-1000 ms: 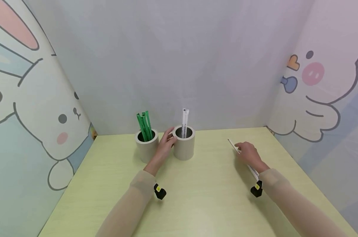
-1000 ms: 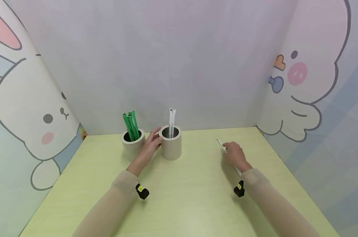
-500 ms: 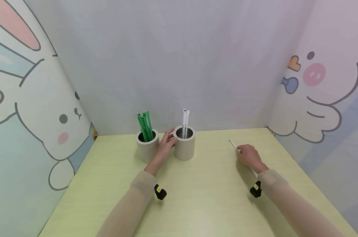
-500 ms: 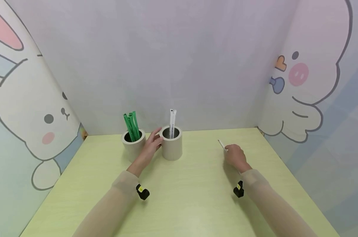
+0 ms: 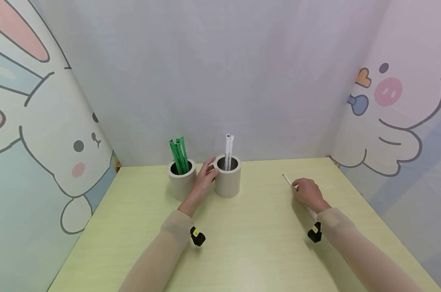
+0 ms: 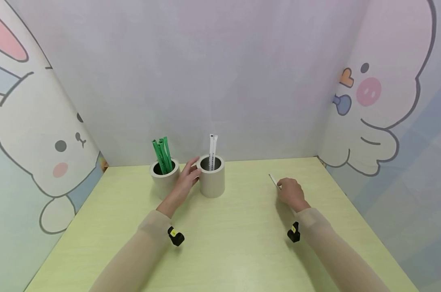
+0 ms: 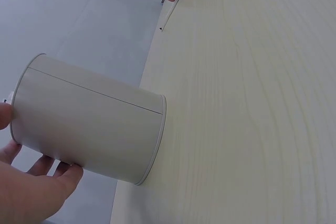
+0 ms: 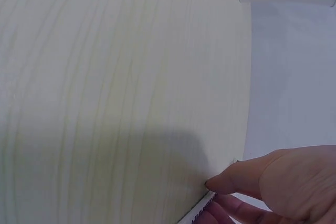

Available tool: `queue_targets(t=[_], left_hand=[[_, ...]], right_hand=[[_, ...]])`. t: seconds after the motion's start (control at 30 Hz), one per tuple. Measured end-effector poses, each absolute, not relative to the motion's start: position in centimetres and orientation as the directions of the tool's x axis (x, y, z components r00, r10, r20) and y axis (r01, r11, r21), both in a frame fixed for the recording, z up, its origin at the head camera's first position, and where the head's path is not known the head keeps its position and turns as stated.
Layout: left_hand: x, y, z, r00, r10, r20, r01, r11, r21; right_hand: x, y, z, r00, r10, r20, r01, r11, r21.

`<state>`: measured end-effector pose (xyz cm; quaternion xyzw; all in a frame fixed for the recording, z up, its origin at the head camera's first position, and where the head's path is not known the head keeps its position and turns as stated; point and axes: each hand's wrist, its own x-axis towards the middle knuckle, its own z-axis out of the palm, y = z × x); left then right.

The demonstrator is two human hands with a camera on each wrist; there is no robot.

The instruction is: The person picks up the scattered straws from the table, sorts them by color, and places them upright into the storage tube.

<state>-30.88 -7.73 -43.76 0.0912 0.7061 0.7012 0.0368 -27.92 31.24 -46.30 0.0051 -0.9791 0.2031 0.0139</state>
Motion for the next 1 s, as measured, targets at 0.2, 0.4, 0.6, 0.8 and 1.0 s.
queue_targets(t=[0.2,0.4,0.6,0.8,1.0], left_hand=[[-31.0,-7.8,-43.8,-0.979,0.186,0.078,0.078,-0.004,0.997],[-31.0,-7.7,-43.8,-0.979,0.19,0.078,0.076,-0.016,0.997],[-30.9,-7.7,-43.6,-0.978,0.194,0.076,0.075,-0.012,0.997],[-30.9,-7.7,-43.6,-0.978,0.193,0.081,0.079,-0.015,0.997],[-30.8,-7.7,-43.6,-0.978,0.19,0.08,0.08,-0.009,0.997]], right_hand=[[-27.9,31.2,-46.2,-1.0,-0.017,0.004,-0.017,0.905,-0.425],[-28.1,31.0,-46.1,-0.997,-0.068,0.027,-0.072,0.886,-0.457],[-28.4,29.9,-45.3,-0.991,-0.097,0.091,-0.131,0.847,-0.516],[-29.0,28.3,-44.0,-0.977,-0.084,0.194,-0.187,0.77,-0.609],[-29.4,25.9,-42.0,-0.966,-0.003,0.257,-0.196,0.656,-0.729]])
